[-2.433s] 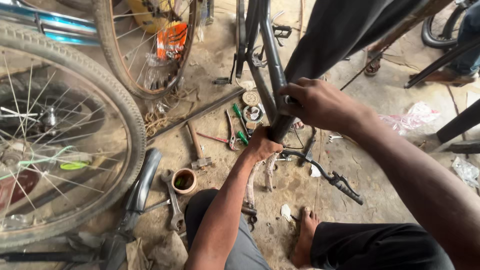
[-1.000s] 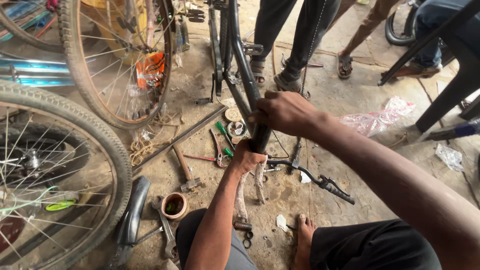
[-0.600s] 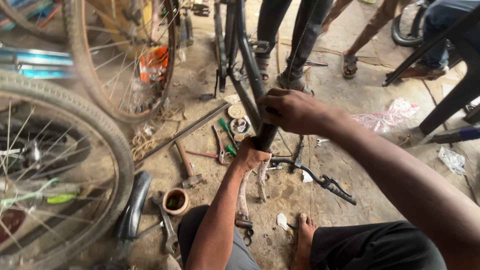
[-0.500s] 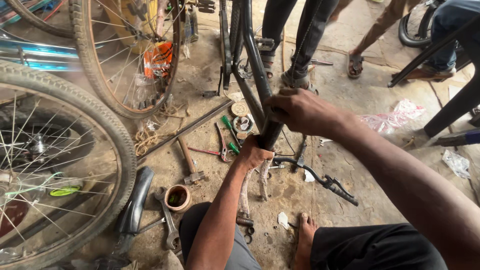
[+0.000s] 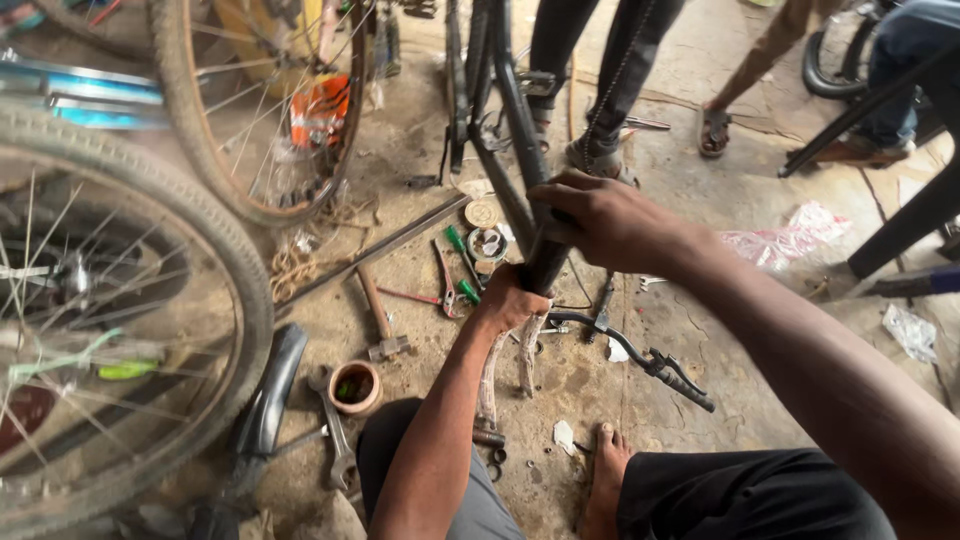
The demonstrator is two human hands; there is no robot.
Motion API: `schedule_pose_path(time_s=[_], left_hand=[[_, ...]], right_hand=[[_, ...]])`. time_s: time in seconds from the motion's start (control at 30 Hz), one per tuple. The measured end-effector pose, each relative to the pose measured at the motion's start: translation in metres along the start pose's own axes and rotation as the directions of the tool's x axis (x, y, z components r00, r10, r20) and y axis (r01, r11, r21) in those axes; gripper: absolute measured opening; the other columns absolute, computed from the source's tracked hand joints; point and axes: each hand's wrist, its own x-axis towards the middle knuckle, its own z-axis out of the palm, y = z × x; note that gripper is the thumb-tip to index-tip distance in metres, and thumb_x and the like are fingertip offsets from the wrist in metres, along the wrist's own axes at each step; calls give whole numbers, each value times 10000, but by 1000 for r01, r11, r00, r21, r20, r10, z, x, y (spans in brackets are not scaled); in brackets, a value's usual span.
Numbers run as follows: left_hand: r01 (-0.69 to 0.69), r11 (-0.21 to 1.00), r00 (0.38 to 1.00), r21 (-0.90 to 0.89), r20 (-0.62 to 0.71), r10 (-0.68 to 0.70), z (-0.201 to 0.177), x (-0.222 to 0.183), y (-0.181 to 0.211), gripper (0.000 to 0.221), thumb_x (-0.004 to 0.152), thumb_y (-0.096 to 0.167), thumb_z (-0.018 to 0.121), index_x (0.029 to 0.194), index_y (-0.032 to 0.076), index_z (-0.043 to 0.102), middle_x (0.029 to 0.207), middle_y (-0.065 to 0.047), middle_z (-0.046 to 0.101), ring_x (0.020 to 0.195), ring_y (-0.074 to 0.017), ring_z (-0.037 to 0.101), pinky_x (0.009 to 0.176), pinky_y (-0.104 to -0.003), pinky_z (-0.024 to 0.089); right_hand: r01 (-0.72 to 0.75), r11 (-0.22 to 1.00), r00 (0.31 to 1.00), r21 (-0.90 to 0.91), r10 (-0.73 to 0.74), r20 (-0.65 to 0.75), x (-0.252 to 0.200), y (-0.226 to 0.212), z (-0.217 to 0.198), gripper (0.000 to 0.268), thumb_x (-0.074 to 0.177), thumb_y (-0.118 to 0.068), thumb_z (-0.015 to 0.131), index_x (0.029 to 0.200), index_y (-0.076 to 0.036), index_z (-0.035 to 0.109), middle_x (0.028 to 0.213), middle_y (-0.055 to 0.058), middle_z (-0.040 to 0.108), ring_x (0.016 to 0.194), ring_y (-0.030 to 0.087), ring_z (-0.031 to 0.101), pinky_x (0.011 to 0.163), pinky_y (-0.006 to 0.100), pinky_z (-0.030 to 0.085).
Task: The person cleans and greases bicycle headset bearings by hand and reassembles the fork onto the bicycle frame.
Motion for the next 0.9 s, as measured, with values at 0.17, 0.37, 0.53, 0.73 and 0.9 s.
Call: schedule_pose_path(time_s=[0.17, 0.37, 0.53, 0.73, 0.9], left_hand=[[-47, 995, 997, 91, -59, 53, 1, 4, -1, 259, 651, 229, 766, 826, 43, 728, 753, -127, 756, 634, -232, 707, 591, -383, 575], [9, 998, 1000, 61, -29, -7, 2, -1, -5, 283, 638, 282, 750, 812, 60, 728, 731, -119, 742, 609, -230, 680, 545, -357, 547], [-13, 999, 999, 49, -37, 14, 1, 6, -7, 292, 602, 264, 756, 810, 61, 737, 703, -76, 727, 606, -203, 673, 559, -358, 549], [4, 990, 1000, 139, 22, -7, 7, 13, -14, 266, 730, 255, 748, 893, 51, 695, 703, -72, 676, 578, -171, 628, 521, -348, 548], [-35, 999, 999, -3, 15, 35, 2, 3, -2, 280, 670, 185, 739, 912, 59, 676, 748, -76, 698, 595, -173, 666, 546, -360, 602]], right_hand=[[-2, 973, 1000, -230, 6, 18, 0, 10, 5, 274, 1040, -312, 644, 1012, -42, 682, 880, 112, 638, 706, 199, 616, 505, 333, 554], [60, 985, 997, 159, -51, -59, -6, 6, -2, 336, 992, -205, 615, 1271, -38, 700, 1094, 130, 728, 841, 185, 714, 647, 304, 632], [-296, 955, 954, -27, 297, 50, -3, -11, -4, 359, 991, -275, 668, 1283, -66, 678, 1093, 123, 708, 714, 226, 718, 572, 344, 611], [-288, 944, 956, 158, 294, -18, -7, -7, 5, 415, 926, -269, 724, 1283, -62, 678, 1122, 125, 746, 959, 226, 757, 816, 344, 658], [-467, 631, 841, 620, 533, 91, -8, 19, 23, 577, 894, -404, 714, 1405, -151, 622, 1432, 102, 609, 1259, 279, 639, 1056, 472, 553]])
